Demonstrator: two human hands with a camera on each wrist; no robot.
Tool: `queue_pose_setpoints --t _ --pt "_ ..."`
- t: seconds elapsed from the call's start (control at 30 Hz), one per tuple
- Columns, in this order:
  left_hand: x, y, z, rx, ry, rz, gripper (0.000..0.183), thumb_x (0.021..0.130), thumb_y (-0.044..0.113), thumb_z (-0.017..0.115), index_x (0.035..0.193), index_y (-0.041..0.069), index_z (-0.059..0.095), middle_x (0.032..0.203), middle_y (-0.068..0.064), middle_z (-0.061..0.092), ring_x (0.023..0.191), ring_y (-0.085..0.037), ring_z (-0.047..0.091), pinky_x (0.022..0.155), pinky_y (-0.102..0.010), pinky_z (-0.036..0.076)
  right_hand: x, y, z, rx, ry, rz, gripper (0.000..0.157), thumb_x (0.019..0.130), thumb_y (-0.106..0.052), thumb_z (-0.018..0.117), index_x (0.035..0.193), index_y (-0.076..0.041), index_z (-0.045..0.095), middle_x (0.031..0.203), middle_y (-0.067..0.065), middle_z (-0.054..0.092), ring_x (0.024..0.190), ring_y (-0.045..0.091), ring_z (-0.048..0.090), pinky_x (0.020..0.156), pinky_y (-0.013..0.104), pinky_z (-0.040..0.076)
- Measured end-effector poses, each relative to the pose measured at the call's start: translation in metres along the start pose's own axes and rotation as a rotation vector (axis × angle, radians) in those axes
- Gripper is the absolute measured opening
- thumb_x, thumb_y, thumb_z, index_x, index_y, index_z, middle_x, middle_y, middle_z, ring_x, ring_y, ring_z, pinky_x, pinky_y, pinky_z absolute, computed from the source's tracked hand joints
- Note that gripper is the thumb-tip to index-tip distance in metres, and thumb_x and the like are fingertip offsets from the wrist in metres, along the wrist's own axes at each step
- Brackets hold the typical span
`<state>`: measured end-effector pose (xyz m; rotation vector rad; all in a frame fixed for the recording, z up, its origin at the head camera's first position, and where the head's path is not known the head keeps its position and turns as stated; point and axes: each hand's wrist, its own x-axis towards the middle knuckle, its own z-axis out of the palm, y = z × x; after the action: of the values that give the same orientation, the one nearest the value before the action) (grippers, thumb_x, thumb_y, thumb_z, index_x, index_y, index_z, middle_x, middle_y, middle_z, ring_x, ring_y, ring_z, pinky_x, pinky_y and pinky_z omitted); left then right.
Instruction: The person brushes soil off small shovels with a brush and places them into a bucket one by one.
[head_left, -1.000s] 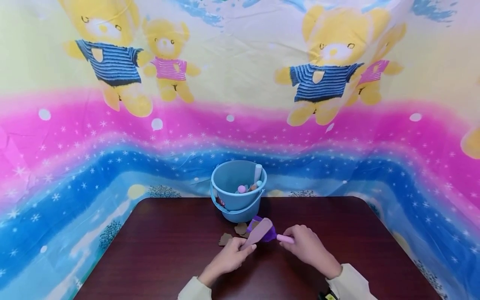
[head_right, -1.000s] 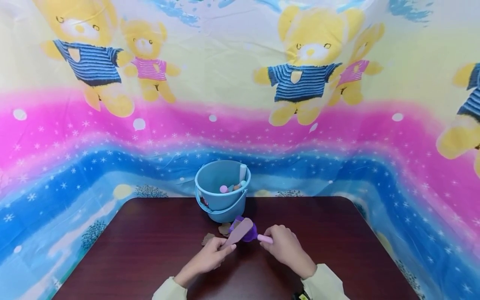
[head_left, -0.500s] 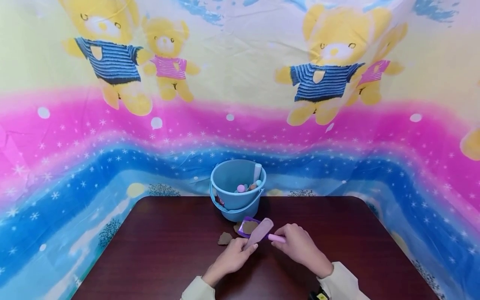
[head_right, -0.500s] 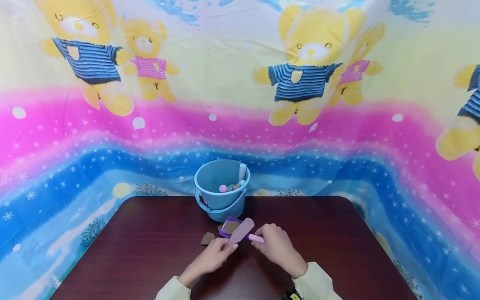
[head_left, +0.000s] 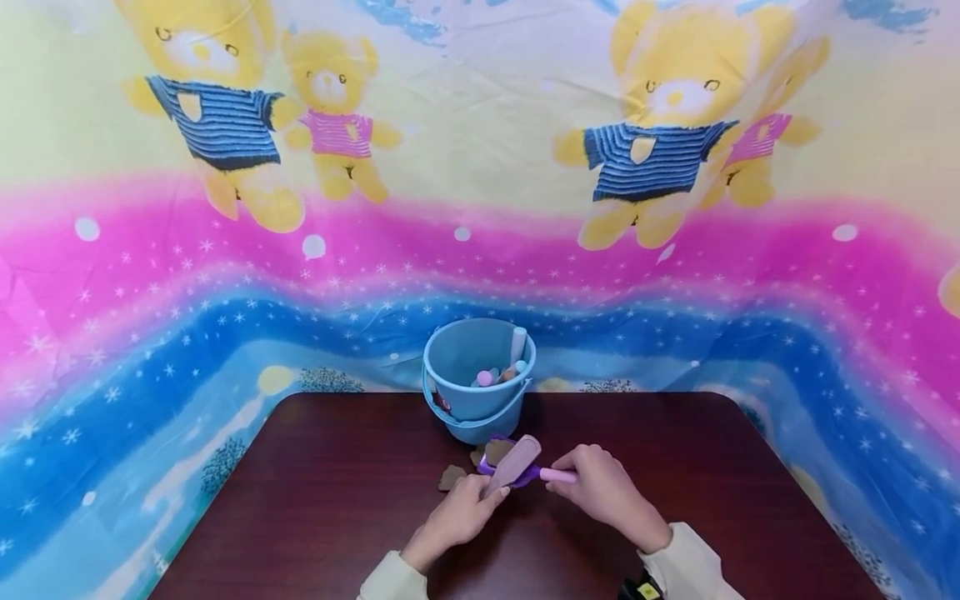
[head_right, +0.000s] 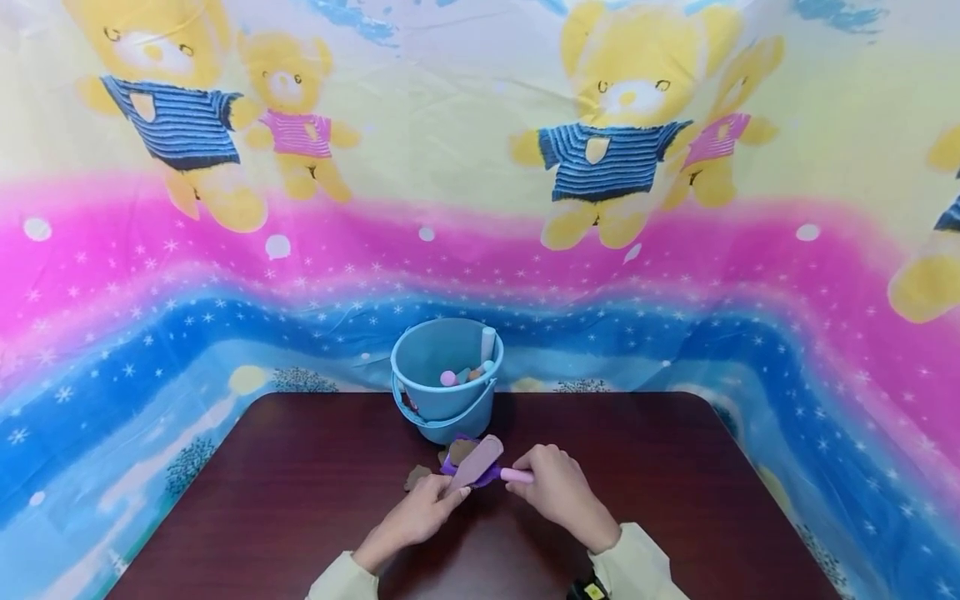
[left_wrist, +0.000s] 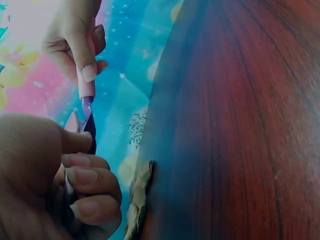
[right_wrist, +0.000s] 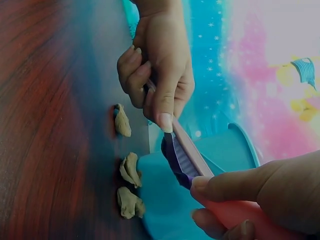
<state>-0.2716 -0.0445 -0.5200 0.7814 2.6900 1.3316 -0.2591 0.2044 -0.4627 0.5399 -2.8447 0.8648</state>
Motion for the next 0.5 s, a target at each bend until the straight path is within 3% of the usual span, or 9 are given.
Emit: queue_pose_setpoints --t 0.23,0.5 --pt "-0.001 -0.006 -0.011 0.089 0.058 -0.043 0.039 0.103 0.03 0.059 0.068 0.016 0.05 0.057 0.01 0.039 0.057 -0.006 0.038 0.053 -0.021 0.032 -0.003 0.004 -0.005 0.024 -0.004 0.001 0.009 0.084 -0.032 0.084 0.085 -0.023 0.083 0.065 -0.015 0.069 0.048 0.003 0.05 0.048 0.024 0.041" --pt "0.0 -0.013 -0.015 0.079 0.078 -0.031 0.039 0.103 0.029 0.059 0.067 0.015 0.051 0.058 0.01 0.038 0.057 -0.005 0.039 0.053 -0.022 0.034 -0.006 0.009 -0.012 0.069 -0.032 0.035 0.013 0.084 -0.032 0.084 0.089 -0.02 0.083 0.068 -0.016 0.07 0.049 0.005 0.052 0.048 0.024 0.044"
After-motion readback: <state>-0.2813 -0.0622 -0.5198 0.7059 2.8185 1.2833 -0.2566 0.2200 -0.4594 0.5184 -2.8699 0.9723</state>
